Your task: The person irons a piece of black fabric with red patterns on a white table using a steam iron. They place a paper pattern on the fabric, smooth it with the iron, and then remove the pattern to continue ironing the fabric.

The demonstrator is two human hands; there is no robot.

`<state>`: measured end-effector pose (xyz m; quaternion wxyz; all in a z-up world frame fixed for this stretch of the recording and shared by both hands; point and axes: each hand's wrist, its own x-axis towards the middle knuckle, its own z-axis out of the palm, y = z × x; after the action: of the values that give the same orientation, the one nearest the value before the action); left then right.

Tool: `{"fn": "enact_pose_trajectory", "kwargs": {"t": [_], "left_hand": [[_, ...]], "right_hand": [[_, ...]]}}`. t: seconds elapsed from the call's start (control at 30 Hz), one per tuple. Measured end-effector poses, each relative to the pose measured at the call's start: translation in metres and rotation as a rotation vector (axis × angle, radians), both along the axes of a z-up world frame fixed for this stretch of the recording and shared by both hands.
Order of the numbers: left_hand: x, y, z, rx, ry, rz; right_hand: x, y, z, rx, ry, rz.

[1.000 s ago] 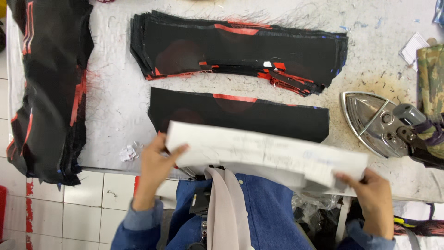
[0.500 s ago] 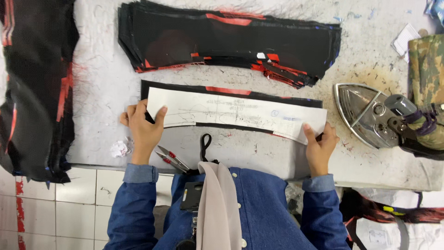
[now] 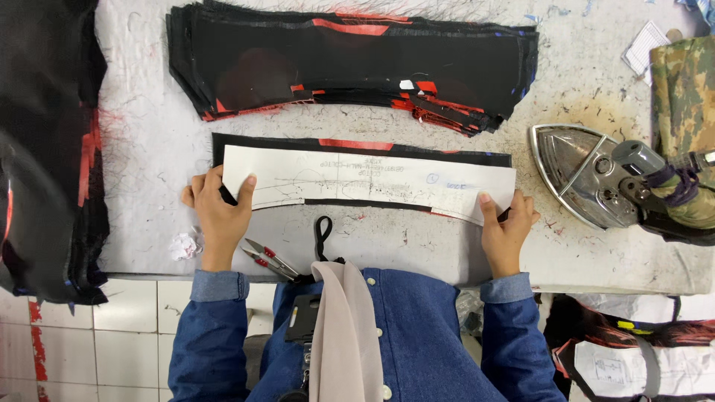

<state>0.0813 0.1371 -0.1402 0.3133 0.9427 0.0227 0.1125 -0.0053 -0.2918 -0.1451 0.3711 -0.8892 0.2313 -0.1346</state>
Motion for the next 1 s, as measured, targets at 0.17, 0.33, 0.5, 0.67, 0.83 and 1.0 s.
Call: {"fn": "enact_pose_trajectory", "kwargs": {"t": [0.17,0.33,0.5,0.67,0.83,1.0], "left_hand": [[0.001,0.004,-0.008,0.029,-0.041,0.001],[0.002,0.004,-0.009,0.006,-0.036,0.004],[0.002,0.005,-0.010,0.033,-0.032,-0.001],[0.002,0.005,-0.010,0.037,-0.034,-0.003],[0.002,0.003,-0.005,0.032,-0.030,-0.002],[0.002,0.002,0.000,0.028,-0.009,-0.020]], "right_hand": [[-0.002,-0.002,-0.005,0.002,-0.020,0.012],[-0.004,-0.002,-0.013,-0.073,-0.020,0.005],[-0.002,0.001,-0.011,-0.171,-0.023,-0.003],[-0.006,-0.006,-0.018,-0.173,-0.019,0.004],[0.000,0.014,0.004,-0.234,0.010,-0.061],[-0.007,0.030,0.011,-0.594,-0.079,-0.071]]}}
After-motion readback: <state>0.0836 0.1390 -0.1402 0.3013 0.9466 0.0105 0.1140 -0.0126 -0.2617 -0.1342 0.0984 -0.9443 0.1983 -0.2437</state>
